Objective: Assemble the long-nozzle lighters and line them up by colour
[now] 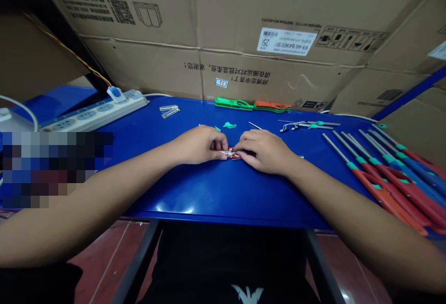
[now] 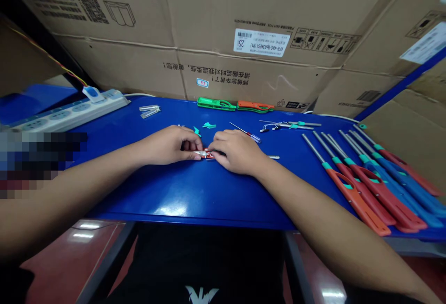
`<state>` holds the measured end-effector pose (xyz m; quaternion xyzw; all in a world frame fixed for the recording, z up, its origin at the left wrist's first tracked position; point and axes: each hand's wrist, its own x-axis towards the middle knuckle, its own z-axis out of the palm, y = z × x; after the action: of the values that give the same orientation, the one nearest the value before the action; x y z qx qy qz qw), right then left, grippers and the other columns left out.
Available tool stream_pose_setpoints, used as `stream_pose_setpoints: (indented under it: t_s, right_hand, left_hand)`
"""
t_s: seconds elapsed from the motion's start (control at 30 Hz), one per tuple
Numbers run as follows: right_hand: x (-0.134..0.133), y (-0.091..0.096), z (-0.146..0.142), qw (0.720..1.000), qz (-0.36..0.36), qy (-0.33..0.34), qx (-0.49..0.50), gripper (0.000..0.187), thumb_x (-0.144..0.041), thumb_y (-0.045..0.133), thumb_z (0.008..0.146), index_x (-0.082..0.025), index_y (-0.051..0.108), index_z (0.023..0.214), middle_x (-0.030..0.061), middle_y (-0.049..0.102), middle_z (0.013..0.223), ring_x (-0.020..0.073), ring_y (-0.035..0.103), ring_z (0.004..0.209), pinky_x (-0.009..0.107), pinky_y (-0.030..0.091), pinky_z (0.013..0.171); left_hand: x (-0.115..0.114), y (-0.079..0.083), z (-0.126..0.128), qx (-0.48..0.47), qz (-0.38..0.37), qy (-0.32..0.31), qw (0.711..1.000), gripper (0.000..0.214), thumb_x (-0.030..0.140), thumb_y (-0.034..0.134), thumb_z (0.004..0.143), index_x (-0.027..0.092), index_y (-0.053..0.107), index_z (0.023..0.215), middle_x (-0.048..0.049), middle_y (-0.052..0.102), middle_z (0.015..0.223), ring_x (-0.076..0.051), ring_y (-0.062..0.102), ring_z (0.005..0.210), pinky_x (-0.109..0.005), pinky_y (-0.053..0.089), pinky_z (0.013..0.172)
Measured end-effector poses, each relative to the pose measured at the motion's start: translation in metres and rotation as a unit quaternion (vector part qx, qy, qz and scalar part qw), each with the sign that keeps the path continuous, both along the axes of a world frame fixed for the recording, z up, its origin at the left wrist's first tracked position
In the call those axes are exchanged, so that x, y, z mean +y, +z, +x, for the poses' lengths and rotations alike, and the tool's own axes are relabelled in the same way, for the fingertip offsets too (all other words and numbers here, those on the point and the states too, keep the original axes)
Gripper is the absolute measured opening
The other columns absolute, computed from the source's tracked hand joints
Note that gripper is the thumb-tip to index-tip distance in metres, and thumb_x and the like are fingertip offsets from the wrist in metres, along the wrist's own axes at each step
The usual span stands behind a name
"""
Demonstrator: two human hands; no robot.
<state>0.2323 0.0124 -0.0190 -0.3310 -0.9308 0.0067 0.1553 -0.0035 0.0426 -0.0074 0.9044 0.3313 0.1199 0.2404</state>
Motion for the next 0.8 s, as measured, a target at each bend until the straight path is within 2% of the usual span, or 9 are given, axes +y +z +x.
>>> stream_pose_setpoints:
  t_s: [0.2, 0.5, 0.67, 0.8]
  right_hand:
    - [0.002, 0.001, -0.004, 1.000, 0.010, 0.007, -0.027, 0.022, -0.026, 0.056, 0.096, -0.020, 0.074, 0.105, 0.0073, 0.071, 0.101, 0.0211, 0.059, 0.089, 0.034, 0.036, 0.078]
    - [0.002, 0.000, -0.012, 0.996, 0.036, 0.006, -0.082, 0.025, -0.023, 0.046, 0.099, -0.015, 0.069, 0.098, 0.0087, 0.066, 0.098, 0.0205, 0.053, 0.084, 0.034, 0.032, 0.076]
    - [-0.004, -0.001, -0.017, 0.996, 0.020, -0.057, -0.064, 0.023, -0.023, 0.050, 0.098, -0.017, 0.072, 0.100, 0.0081, 0.067, 0.097, 0.0215, 0.056, 0.089, 0.034, 0.033, 0.076]
    - [-0.009, 0.002, -0.010, 0.998, -0.009, -0.060, -0.018, 0.021, -0.023, 0.053, 0.097, -0.018, 0.072, 0.101, 0.0071, 0.067, 0.097, 0.0206, 0.060, 0.091, 0.034, 0.037, 0.079]
  left_hand:
    - [0.001, -0.002, 0.000, -0.006, 0.007, -0.007, 1.000, 0.018, 0.035, 0.072, 0.083, 0.020, 0.073, 0.092, -0.0003, 0.069, 0.079, -0.012, 0.061, 0.069, -0.024, 0.044, 0.063]
    - [0.000, -0.001, 0.001, 0.019, 0.002, 0.011, 1.000, 0.017, 0.034, 0.073, 0.084, 0.021, 0.076, 0.094, -0.0011, 0.072, 0.083, -0.013, 0.064, 0.072, -0.025, 0.044, 0.066]
    - [-0.002, -0.001, 0.002, 0.037, 0.021, 0.032, 0.999, 0.016, 0.035, 0.073, 0.085, 0.021, 0.078, 0.092, -0.0011, 0.073, 0.084, -0.014, 0.065, 0.076, -0.025, 0.044, 0.068]
    - [-0.001, -0.001, 0.002, 0.034, 0.010, 0.025, 0.999, 0.018, 0.034, 0.072, 0.085, 0.020, 0.077, 0.095, -0.0015, 0.073, 0.085, -0.014, 0.065, 0.074, -0.024, 0.044, 0.066]
